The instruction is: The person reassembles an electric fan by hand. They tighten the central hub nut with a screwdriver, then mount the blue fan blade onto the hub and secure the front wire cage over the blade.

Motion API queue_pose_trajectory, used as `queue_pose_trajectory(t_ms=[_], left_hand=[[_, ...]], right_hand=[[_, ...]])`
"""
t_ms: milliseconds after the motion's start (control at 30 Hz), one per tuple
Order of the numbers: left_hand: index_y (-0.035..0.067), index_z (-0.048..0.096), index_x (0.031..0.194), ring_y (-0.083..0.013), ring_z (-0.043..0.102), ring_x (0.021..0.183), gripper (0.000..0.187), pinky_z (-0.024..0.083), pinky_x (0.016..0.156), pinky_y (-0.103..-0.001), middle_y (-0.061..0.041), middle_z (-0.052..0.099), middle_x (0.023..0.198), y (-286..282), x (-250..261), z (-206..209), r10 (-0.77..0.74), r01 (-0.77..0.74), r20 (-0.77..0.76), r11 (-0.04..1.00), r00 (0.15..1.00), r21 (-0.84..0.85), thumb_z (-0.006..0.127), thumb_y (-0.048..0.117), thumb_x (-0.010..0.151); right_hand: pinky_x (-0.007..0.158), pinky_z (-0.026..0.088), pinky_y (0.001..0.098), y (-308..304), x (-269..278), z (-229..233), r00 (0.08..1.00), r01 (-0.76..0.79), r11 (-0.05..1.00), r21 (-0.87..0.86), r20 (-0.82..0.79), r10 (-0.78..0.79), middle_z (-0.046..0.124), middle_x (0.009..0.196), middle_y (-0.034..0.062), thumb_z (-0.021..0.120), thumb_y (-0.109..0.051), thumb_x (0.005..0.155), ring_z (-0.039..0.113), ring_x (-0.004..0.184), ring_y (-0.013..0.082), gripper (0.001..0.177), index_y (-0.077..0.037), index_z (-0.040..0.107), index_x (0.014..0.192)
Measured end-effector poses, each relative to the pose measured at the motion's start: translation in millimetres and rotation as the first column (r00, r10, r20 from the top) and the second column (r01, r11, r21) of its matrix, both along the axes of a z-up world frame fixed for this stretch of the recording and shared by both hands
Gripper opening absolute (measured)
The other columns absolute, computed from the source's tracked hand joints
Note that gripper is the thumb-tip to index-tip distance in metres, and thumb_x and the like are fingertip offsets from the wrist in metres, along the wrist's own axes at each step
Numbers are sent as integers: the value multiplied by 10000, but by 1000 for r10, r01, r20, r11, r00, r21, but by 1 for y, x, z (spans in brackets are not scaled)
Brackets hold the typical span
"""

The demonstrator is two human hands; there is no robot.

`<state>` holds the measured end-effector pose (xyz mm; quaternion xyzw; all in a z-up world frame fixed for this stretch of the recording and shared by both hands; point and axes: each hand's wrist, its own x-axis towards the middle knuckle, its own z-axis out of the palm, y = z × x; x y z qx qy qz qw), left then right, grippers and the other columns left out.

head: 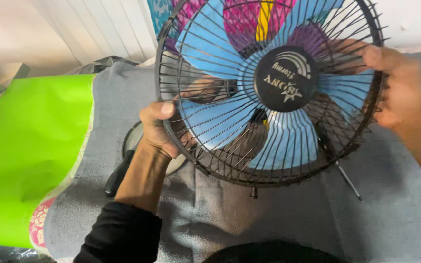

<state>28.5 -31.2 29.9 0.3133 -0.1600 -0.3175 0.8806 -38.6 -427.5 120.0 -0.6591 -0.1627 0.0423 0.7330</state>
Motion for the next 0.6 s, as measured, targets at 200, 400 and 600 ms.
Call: queue_pose_trajectory(t_ms=[200,400,600], left_hand=[[-89,530,1371,-243,698,816,841,590,726,-334,-172,704,1039,-59,10,7,-44,44,-11,999,999,-9,771,286,658],[-58,553,1381,-157,576,645,761,452,540,-278,-102,649,901,-87,14,-3,-81,96,162,991,983,-89,756,332,760],[-117,563,1353,-176,607,706,766,463,549,-270,-148,686,985,-93,39,-4,-51,54,129,998,990,-23,745,347,772]], right_hand=[[938,564,441,-50,0,-1,997,76,997,-13,-10,-76,613,1347,252,633,-496,971,656,1135,305,762,38,473,1491],[925,576,447,-84,22,3,998,-21,996,-92,57,26,598,1323,278,622,-516,978,664,1132,315,801,43,464,1529],[971,570,448,-92,40,-5,995,-48,998,-50,82,52,593,1340,227,630,-533,994,649,1173,295,731,12,474,1456]])
